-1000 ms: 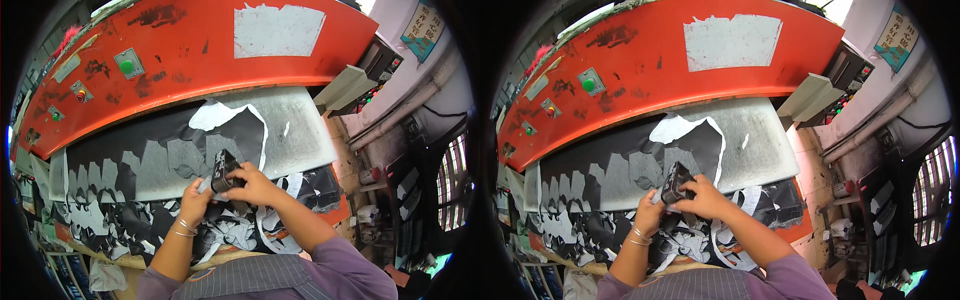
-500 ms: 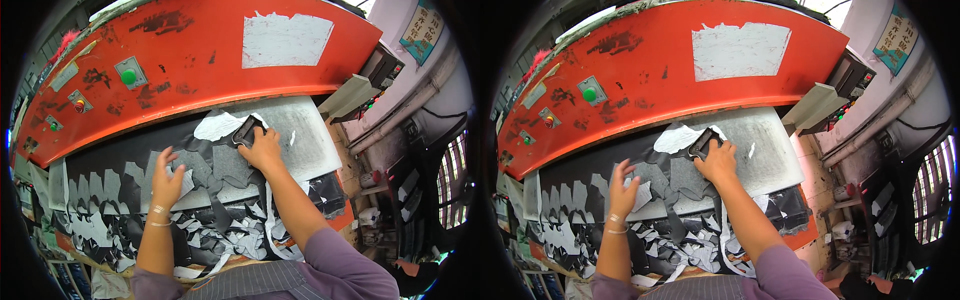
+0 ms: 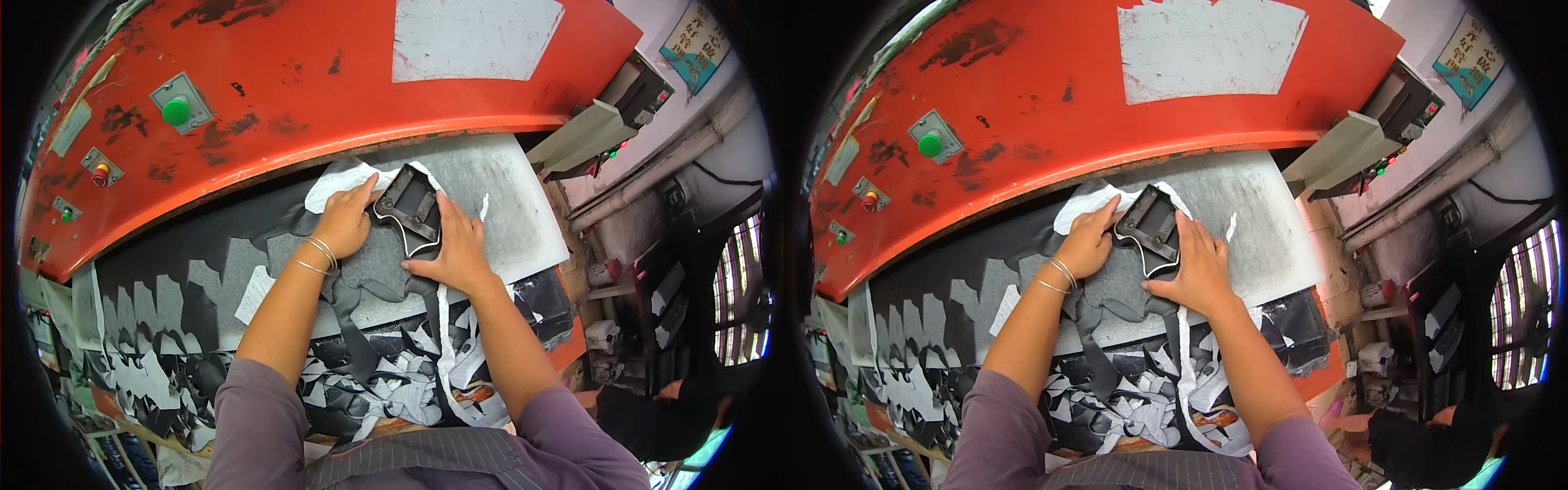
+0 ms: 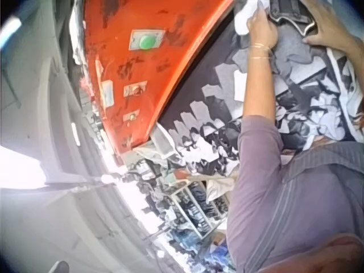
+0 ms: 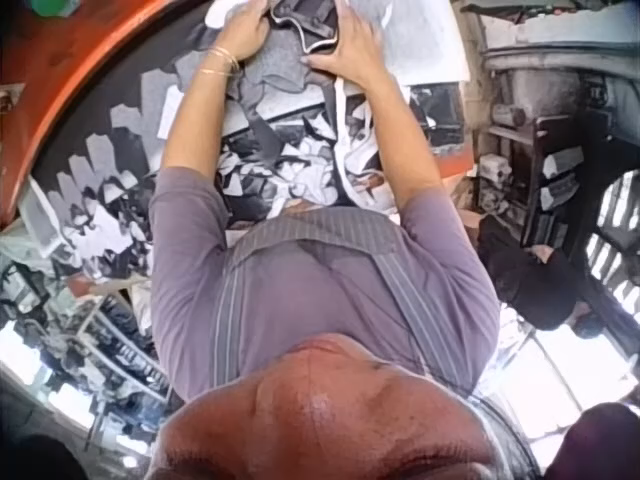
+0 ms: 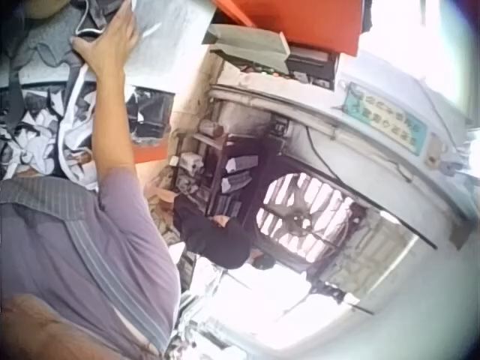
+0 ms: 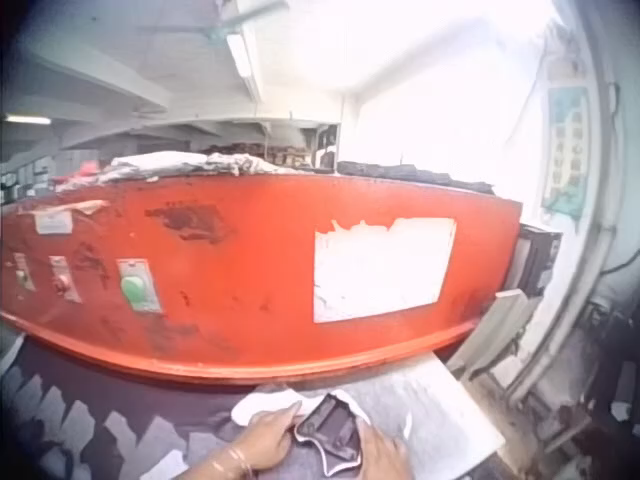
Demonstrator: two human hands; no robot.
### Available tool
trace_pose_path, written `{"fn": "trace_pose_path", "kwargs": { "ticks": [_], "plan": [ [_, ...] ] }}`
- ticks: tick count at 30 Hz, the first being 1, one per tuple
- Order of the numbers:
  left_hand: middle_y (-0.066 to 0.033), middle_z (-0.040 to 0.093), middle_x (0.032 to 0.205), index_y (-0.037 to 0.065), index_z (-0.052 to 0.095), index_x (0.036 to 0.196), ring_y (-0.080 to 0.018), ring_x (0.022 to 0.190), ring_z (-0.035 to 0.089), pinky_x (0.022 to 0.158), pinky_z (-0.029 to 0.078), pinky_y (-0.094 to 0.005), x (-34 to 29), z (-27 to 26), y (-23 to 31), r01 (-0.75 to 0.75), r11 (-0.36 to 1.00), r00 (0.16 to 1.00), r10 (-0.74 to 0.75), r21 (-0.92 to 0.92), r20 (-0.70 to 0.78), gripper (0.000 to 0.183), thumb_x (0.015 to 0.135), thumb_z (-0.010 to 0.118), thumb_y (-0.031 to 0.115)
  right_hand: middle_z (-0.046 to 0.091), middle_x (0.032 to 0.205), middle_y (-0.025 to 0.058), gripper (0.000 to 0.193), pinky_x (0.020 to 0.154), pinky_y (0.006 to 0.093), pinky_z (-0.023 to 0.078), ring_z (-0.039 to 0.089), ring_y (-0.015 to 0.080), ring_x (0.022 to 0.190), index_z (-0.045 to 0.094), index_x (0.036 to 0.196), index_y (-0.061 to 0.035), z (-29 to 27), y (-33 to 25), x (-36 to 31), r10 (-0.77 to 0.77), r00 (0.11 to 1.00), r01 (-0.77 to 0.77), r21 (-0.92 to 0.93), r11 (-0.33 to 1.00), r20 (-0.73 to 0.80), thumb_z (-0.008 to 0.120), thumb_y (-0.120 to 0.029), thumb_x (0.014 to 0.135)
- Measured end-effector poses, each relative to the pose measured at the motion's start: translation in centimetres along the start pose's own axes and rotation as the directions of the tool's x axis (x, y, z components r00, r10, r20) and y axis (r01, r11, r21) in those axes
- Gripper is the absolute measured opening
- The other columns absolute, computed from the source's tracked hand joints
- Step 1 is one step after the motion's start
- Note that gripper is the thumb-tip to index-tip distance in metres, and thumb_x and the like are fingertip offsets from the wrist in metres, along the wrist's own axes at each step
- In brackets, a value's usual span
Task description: Cutting components from a sheet of material using a hydraulic die cutting machine.
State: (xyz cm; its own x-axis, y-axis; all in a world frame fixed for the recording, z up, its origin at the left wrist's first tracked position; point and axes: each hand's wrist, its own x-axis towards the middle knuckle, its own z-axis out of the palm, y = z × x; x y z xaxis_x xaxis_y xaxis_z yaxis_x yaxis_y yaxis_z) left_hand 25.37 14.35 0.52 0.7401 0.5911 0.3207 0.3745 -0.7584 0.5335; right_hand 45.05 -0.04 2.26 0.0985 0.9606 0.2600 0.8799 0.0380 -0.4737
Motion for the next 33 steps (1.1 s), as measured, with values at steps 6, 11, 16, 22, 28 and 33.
{"fn": "trace_pose_path", "kwargs": {
  "ticks": [6,11,16,22,28,33],
  "plan": [
    [-0.0123,0.06,0.125,0.007,0.031,0.144,-0.0315,0.115,0.051,0.101,0.034,-0.0403,2.5,-0.6,-1.1,0.038,0.998,0.995,-0.042,0.045,0.09,0.071,0.076,0.048,-0.004,0.042,0.137,0.0227,0.115,0.105,0.0515,0.025,0.036,0.0368,0.131,0.022,0.146,-0.0028,-0.4,0.2,0.9,-0.068,0.997,0.068,0.003,0.998,0.029,0.082,-0.044,0.057],
    [-0.0096,0.06,0.125,0.009,0.032,0.144,-0.0303,0.118,0.048,0.1,0.033,-0.0406,3.0,0.0,-1.5,0.034,0.996,0.998,-0.038,0.083,0.042,0.07,0.077,0.048,-0.003,0.041,0.136,0.0251,0.115,0.106,0.05,0.025,0.037,0.0386,0.129,0.022,0.146,-0.0025,-0.5,1.2,1.5,-0.097,0.995,0.098,-0.031,0.995,0.032,0.081,-0.043,0.056],
    [-0.0093,0.06,0.127,0.01,0.031,0.146,-0.0299,0.119,0.047,0.1,0.032,-0.0408,2.6,-0.1,-1.6,0.027,1.0,0.999,-0.028,0.004,0.035,0.071,0.078,0.049,-0.003,0.039,0.14,0.0244,0.113,0.108,0.0514,0.024,0.032,0.0389,0.134,0.021,0.146,-0.0008,-0.8,0.9,1.0,-0.073,0.995,0.075,-0.027,0.997,0.067,0.08,-0.044,0.06],
    [-0.0072,0.06,0.128,0.009,0.025,0.148,-0.0314,0.108,0.047,0.101,0.032,-0.0394,5.6,-0.9,-2.2,0.062,0.998,0.988,-0.066,0.033,0.142,0.071,0.082,0.045,-0.006,0.036,0.142,0.0275,0.13,0.11,0.0484,0.023,0.031,0.0385,0.136,0.012,0.146,0.0063,-1.0,1.1,1.5,0.006,0.995,-0.009,0.028,1.0,0.098,0.082,-0.055,0.055],
    [-0.0036,0.063,0.124,0.011,0.03,0.146,-0.0284,0.103,0.048,0.097,0.032,-0.0388,6.2,-0.5,-1.8,0.079,0.996,0.992,-0.083,0.052,0.099,0.07,0.08,0.046,-0.005,0.038,0.142,0.0269,0.131,0.109,0.0432,0.026,0.035,0.0371,0.134,0.006,0.146,0.0084,-1.0,3.2,1.7,0.011,0.995,-0.029,0.18,0.983,0.1,0.086,-0.043,0.056],
    [-0.0119,0.06,0.128,0.011,0.031,0.146,-0.0311,0.108,0.048,0.103,0.03,-0.0372,6.4,-0.7,-1.5,0.143,0.989,0.978,-0.147,0.042,0.146,0.072,0.079,0.047,-0.009,0.047,0.139,0.0186,0.128,0.106,0.0435,0.029,0.041,0.0342,0.13,0.005,0.145,0.0095,-0.9,4.5,2.4,-0.015,0.996,-0.007,0.225,0.974,0.092,0.086,-0.038,0.058]
  ]
}}
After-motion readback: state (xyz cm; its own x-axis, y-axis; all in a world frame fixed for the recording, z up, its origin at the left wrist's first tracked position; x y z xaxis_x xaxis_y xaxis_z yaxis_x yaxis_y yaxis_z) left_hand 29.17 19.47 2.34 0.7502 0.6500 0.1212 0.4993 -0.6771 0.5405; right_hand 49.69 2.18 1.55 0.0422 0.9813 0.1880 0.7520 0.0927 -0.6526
